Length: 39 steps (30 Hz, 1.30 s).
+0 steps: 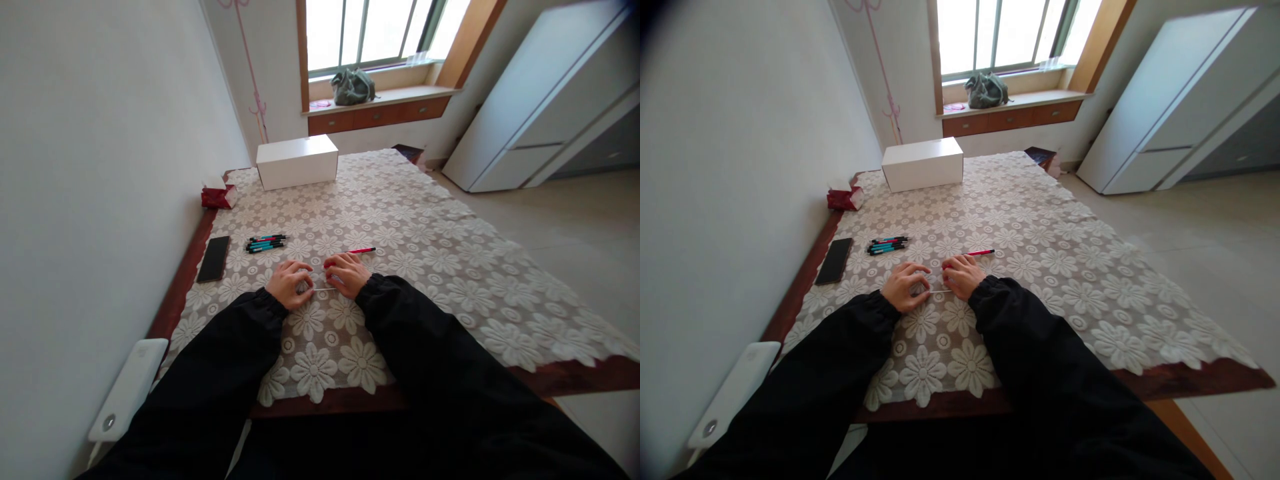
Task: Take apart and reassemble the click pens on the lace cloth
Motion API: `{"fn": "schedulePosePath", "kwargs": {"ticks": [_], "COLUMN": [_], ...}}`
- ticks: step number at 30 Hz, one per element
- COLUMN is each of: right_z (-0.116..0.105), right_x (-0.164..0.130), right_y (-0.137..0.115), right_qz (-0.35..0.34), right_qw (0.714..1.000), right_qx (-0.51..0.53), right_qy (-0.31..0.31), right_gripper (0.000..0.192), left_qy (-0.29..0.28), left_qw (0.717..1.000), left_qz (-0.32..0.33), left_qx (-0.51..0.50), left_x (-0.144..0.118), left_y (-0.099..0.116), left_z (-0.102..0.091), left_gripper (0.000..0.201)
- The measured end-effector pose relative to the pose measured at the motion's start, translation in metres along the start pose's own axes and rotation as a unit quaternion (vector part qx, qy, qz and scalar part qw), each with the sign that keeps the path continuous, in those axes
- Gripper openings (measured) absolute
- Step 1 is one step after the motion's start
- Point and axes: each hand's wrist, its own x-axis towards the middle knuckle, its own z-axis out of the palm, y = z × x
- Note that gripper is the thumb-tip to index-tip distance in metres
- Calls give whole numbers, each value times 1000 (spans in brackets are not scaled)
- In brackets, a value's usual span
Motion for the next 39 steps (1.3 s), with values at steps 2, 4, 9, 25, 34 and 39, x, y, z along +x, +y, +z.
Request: {"fn": "schedulePosePath", "kwargs": {"ticks": [2,4,9,25,34,39], "right_z": [0,-1,-2,3,4,4], "right_x": [0,0,1,-1,0,1], "right_y": [-1,-2,-2,5,4,3], "right_qz": [1,4,7,87,75,67], "right_qw": [1000,1000,1000,990,995,996], "right_qx": [3,1,-9,-93,-65,-57], "right_qy": [-1,-1,-4,53,30,-1], "right_gripper": [6,6,8,8,10,16], "left_qy": [-3,-10,-17,83,44,41], "left_qw": [1000,1000,1000,992,991,993], "left_qz": [-1,-1,-3,-94,-122,-113], "left_qx": [-3,-9,-17,8,15,16], "left_x": [0,0,0,2,3,3], "left_y": [0,1,2,-2,-8,-8], "left_z": [0,0,-1,3,7,7], "left_gripper": [6,4,1,26,19,17]}}
